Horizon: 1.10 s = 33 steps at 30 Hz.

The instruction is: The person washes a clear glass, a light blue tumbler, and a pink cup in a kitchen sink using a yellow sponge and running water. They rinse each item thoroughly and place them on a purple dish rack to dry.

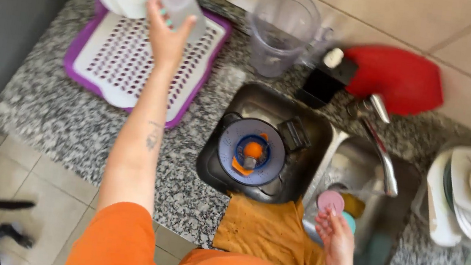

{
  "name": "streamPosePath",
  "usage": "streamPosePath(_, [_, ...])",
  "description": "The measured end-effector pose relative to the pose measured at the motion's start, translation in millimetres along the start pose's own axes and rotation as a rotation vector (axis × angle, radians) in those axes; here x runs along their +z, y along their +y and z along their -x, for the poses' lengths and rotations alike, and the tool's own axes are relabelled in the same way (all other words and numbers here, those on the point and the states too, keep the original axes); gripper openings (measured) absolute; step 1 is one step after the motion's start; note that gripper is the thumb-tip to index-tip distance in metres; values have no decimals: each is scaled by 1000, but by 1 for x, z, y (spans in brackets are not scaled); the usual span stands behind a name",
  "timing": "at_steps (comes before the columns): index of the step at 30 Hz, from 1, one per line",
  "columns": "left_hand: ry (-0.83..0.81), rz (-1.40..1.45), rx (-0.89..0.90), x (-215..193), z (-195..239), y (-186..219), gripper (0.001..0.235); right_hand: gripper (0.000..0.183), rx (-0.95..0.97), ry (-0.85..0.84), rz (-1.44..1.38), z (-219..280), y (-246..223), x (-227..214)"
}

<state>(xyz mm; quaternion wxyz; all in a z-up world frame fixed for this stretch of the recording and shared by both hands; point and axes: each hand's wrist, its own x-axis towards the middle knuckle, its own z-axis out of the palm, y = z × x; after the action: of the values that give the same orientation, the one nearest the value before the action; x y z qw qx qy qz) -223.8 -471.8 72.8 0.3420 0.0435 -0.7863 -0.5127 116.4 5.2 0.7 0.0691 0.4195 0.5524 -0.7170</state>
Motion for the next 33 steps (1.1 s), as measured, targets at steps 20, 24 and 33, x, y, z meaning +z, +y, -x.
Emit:
streamPosePath(20, [-510,-79,-318,-26,248,165,36,42,-253,375,1320,-153,12,-91])
streamPosePath(24, [-580,-60,-567,-36,282,175,25,53,-375,305,1421,-153,0,-94])
streamPosePath(33, [-708,-29,-456,0,290,216,17,34,-368,155,1091,-160,11,-94])
